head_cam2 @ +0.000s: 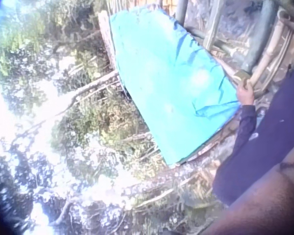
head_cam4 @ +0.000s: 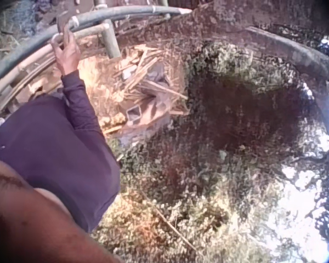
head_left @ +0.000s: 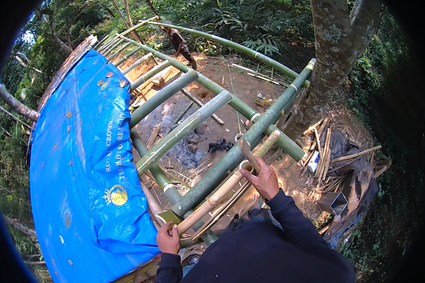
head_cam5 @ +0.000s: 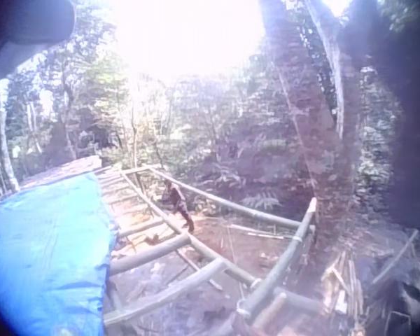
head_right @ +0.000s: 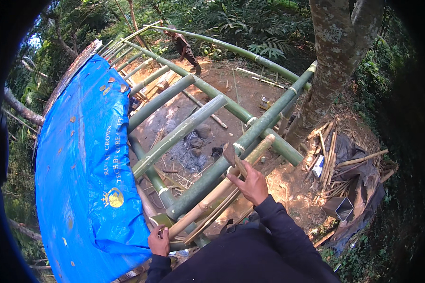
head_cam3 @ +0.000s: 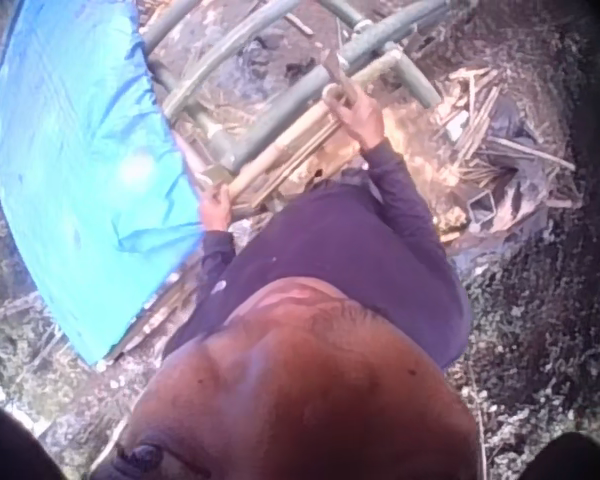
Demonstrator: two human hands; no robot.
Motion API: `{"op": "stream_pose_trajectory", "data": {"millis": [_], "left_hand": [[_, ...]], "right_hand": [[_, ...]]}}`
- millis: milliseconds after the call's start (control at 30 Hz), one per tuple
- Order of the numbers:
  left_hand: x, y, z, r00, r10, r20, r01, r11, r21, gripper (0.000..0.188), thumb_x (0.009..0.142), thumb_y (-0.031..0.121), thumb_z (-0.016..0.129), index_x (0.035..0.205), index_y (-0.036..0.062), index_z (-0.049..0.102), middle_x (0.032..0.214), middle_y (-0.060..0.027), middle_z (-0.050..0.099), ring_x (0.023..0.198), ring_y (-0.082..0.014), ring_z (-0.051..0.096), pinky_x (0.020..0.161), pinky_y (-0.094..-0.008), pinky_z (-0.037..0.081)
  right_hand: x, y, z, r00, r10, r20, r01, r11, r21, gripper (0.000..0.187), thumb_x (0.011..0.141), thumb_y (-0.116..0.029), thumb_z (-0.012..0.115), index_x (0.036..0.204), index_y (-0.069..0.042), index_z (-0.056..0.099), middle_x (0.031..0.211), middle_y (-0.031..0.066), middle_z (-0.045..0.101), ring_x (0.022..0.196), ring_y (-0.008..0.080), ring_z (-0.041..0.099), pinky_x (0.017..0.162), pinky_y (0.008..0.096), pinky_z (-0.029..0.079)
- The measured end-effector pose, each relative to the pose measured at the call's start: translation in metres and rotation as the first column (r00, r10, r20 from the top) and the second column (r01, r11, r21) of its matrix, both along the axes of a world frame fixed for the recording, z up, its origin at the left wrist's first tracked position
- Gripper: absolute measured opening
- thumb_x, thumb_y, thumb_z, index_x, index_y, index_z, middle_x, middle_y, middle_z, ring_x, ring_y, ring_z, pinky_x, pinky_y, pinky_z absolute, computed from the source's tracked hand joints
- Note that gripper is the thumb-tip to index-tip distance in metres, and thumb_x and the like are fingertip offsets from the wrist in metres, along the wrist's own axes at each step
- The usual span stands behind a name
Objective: The person uses a small axe to shape and fit bamboo poles into a larger bamboo framework. They repeatedly strike the ends of the poles to create notches and secure connections between the vertical and horizontal members of the structure. The task involves precise manual manipulation of the bamboo pieces to ensure a snug fit.
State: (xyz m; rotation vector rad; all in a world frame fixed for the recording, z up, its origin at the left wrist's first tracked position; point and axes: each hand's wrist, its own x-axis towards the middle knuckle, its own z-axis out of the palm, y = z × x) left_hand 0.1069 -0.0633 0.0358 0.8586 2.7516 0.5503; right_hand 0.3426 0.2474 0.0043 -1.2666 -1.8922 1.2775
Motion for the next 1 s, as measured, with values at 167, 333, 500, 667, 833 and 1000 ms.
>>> {"op": "stream_pose_trajectory", "data": {"millis": [167, 333, 500, 667, 833, 1000], "left_hand": [[-0.001, -0.005, -0.003, 1.000, 0.000, -0.004, 0.000, 1.000, 0.018, 0.026, 0.085, 0.023, 0.069, 0.101, 0.0031, 0.072, 0.078, -0.0137, 0.064, 0.070, -0.0291, 0.059, 0.069, -0.0403, 0.048], [0.003, -0.002, 0.002, 0.999, 0.027, 0.030, -0.028, 0.999, 0.015, 0.026, 0.084, 0.024, 0.069, 0.100, 0.0039, 0.072, 0.076, -0.0130, 0.062, 0.070, -0.0281, 0.058, 0.068, -0.0399, 0.047], [-0.002, -0.005, -0.007, 1.000, 0.003, -0.027, -0.002, 0.999, 0.037, 0.027, 0.083, 0.022, 0.071, 0.101, 0.0030, 0.073, 0.068, -0.0103, 0.059, 0.059, -0.0205, 0.054, 0.059, -0.0354, 0.044], [0.003, 0.000, 0.001, 1.000, -0.002, -0.021, 0.002, 1.000, 0.027, 0.027, 0.083, 0.023, 0.071, 0.101, 0.0036, 0.073, 0.068, -0.0106, 0.059, 0.059, -0.0204, 0.054, 0.058, -0.0352, 0.044], [0.001, -0.004, -0.005, 1.000, 0.003, -0.023, -0.002, 0.999, 0.039, 0.027, 0.083, 0.023, 0.071, 0.101, 0.0042, 0.073, 0.069, -0.0111, 0.061, 0.059, -0.0206, 0.055, 0.059, -0.0353, 0.045], [-0.001, -0.003, -0.001, 0.998, 0.049, 0.025, -0.049, 0.999, 0.022, 0.027, 0.083, 0.025, 0.070, 0.099, 0.0043, 0.073, 0.070, -0.0122, 0.060, 0.064, -0.0270, 0.057, 0.064, -0.0394, 0.046]], "right_hand": [[-0.002, -0.002, -0.002, 1.000, 0.000, -0.016, -0.001, 1.000, -0.020, 0.063, 0.085, -0.044, 0.073, 0.127, 0.000, 0.058, 0.106, 0.0241, 0.069, 0.098, 0.0392, 0.067, 0.084, 0.0440, 0.052], [-0.002, -0.004, -0.001, 1.000, -0.014, 0.014, 0.014, 1.000, 0.000, 0.064, 0.084, -0.045, 0.073, 0.126, 0.002, 0.058, 0.099, 0.0241, 0.070, 0.092, 0.0407, 0.068, 0.080, 0.0451, 0.053], [-0.002, 0.000, 0.004, 1.000, -0.004, 0.014, 0.005, 0.999, -0.036, 0.062, 0.084, -0.043, 0.074, 0.125, 0.002, 0.059, 0.102, 0.0239, 0.069, 0.095, 0.0398, 0.068, 0.081, 0.0441, 0.052], [0.000, 0.000, 0.003, 1.000, 0.007, 0.014, -0.006, 0.999, -0.048, 0.063, 0.085, -0.043, 0.073, 0.126, 0.002, 0.059, 0.104, 0.0241, 0.069, 0.098, 0.0399, 0.067, 0.083, 0.0437, 0.052], [-0.001, -0.001, -0.001, 1.000, -0.005, 0.017, 0.006, 0.999, -0.033, 0.064, 0.085, -0.044, 0.073, 0.125, 0.003, 0.059, 0.105, 0.0255, 0.069, 0.099, 0.0402, 0.067, 0.084, 0.0437, 0.052], [-0.005, -0.002, 0.000, 1.000, 0.001, -0.002, -0.001, 1.000, -0.011, 0.065, 0.084, -0.045, 0.073, 0.125, 0.004, 0.058, 0.105, 0.0262, 0.068, 0.100, 0.0405, 0.067, 0.085, 0.0439, 0.052]]}}
